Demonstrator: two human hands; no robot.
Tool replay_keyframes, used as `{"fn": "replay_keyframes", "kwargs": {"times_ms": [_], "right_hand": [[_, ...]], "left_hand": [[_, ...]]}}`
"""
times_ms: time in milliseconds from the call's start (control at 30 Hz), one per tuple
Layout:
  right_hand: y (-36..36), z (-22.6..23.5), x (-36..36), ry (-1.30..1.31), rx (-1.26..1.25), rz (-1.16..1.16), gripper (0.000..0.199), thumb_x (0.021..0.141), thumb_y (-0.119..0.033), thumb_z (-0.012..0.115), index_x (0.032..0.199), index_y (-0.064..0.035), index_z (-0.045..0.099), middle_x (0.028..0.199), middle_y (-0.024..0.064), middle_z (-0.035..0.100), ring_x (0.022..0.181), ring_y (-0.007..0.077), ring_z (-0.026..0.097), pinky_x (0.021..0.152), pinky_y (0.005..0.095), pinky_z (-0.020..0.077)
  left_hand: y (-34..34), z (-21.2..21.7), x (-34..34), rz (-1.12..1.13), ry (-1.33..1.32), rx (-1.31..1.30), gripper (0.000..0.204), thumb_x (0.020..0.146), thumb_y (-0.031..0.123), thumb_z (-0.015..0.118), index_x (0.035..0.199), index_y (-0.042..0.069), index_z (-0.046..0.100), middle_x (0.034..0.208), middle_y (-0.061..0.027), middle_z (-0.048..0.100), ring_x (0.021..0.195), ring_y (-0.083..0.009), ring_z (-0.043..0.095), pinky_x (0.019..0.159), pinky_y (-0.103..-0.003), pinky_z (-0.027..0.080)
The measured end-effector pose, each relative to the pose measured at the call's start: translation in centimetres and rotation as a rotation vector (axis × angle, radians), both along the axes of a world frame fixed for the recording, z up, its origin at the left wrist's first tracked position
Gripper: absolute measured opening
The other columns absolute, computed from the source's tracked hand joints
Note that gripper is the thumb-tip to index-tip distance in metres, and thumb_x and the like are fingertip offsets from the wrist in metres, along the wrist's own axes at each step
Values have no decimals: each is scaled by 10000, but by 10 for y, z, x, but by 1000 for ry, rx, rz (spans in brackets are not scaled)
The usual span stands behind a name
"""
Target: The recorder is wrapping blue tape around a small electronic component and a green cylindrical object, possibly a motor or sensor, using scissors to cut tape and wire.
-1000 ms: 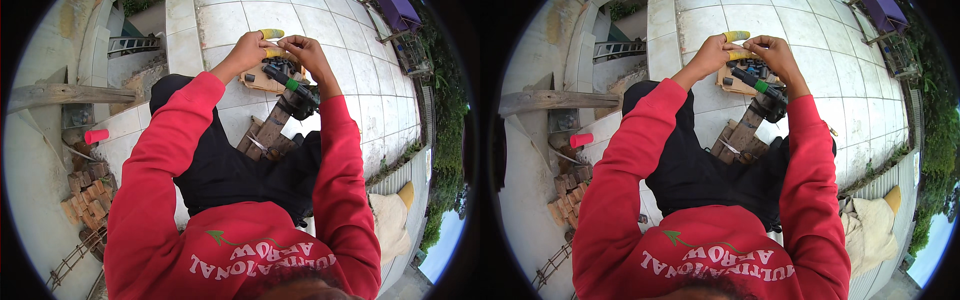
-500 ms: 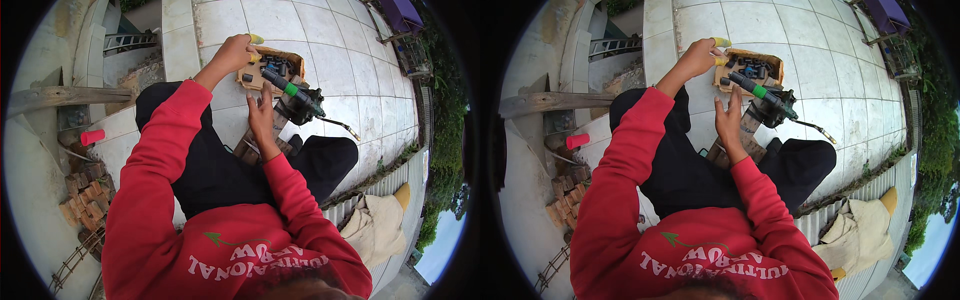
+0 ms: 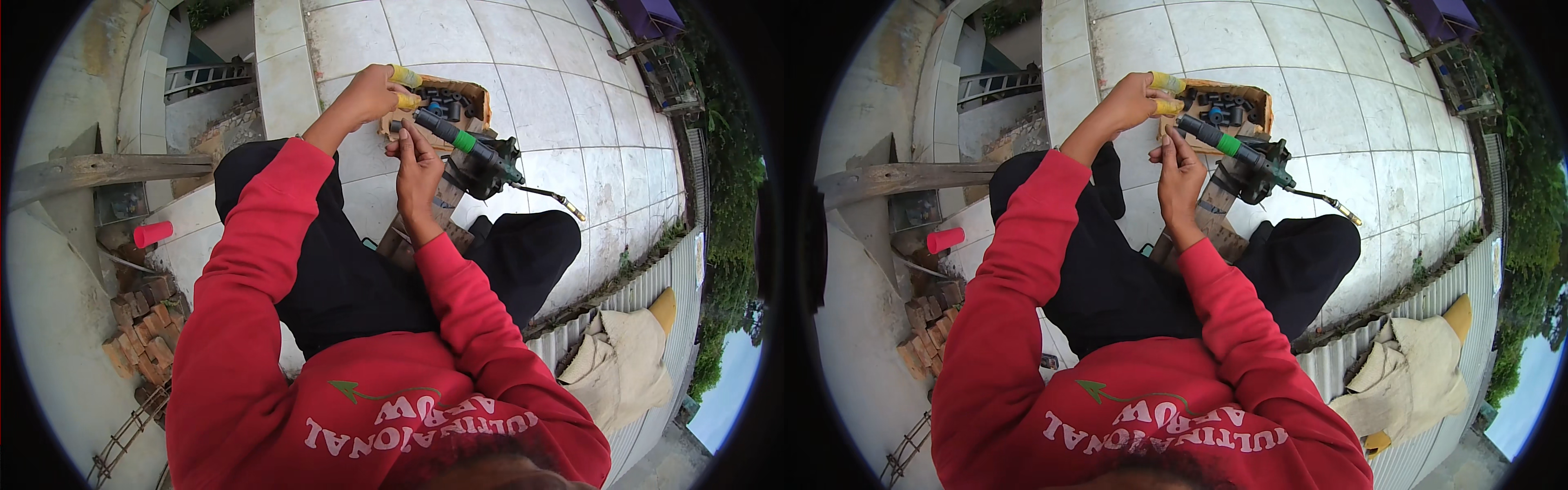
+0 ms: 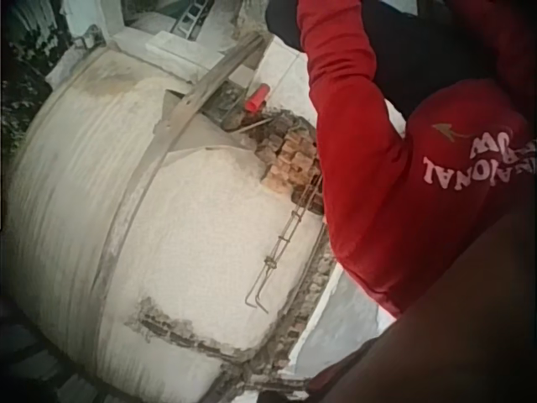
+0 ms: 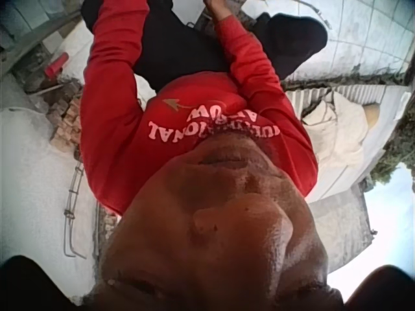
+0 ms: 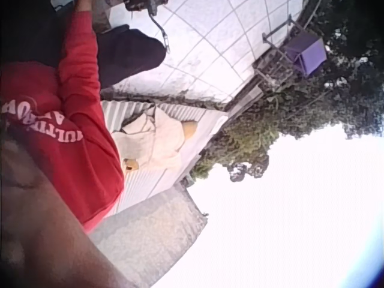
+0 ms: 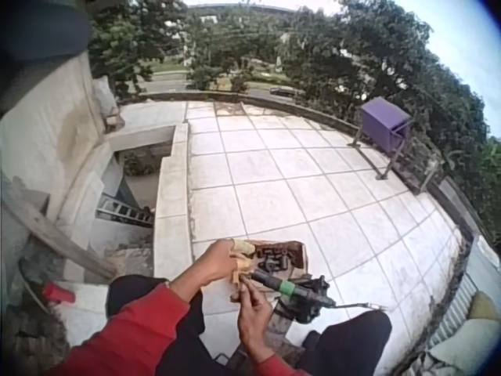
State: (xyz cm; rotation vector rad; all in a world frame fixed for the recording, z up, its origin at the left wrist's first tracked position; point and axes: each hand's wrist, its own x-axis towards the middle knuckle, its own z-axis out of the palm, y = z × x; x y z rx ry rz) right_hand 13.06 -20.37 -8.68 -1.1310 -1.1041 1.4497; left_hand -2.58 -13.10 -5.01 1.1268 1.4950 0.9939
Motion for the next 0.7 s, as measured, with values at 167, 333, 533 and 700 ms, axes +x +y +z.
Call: {"fn": "replay_keyframes", "kwargs": {"times_ms": [167,333,533,700], "right_hand": [[-8,14,0,107,-103,3,290,1050,-154,636,1267,38,635,853,69,725,666,73,588,616,225,478],[-10,19,1,198,-88,-10,198,1034,-151,663,1131,21,652,876,78,737,639,72,582,590,227,479],[2,25,22,29,100,-168,144,1014,-152,704,1046,-12,703,792,-39,643,625,18,508,553,199,410],[4,22,30,-35,108,-152,179,1005,-170,715,1042,5,711,799,-6,672,635,31,554,517,212,453]], "left_hand": [[0,19,0,4,202,27,370,880,15,700,1232,-82,647,1077,-140,772,977,-199,727,880,-316,551],[2,22,4,8,48,15,388,902,89,753,1247,-58,650,1099,-118,772,993,-179,718,894,-318,555],[27,-4,19,-35,-174,-90,320,971,110,686,1280,29,665,1181,-57,743,1027,-133,691,928,-325,538],[17,-57,26,-4,-759,-458,243,1062,167,534,1251,185,686,1189,1,723,1062,-128,649,954,-333,504]]}}
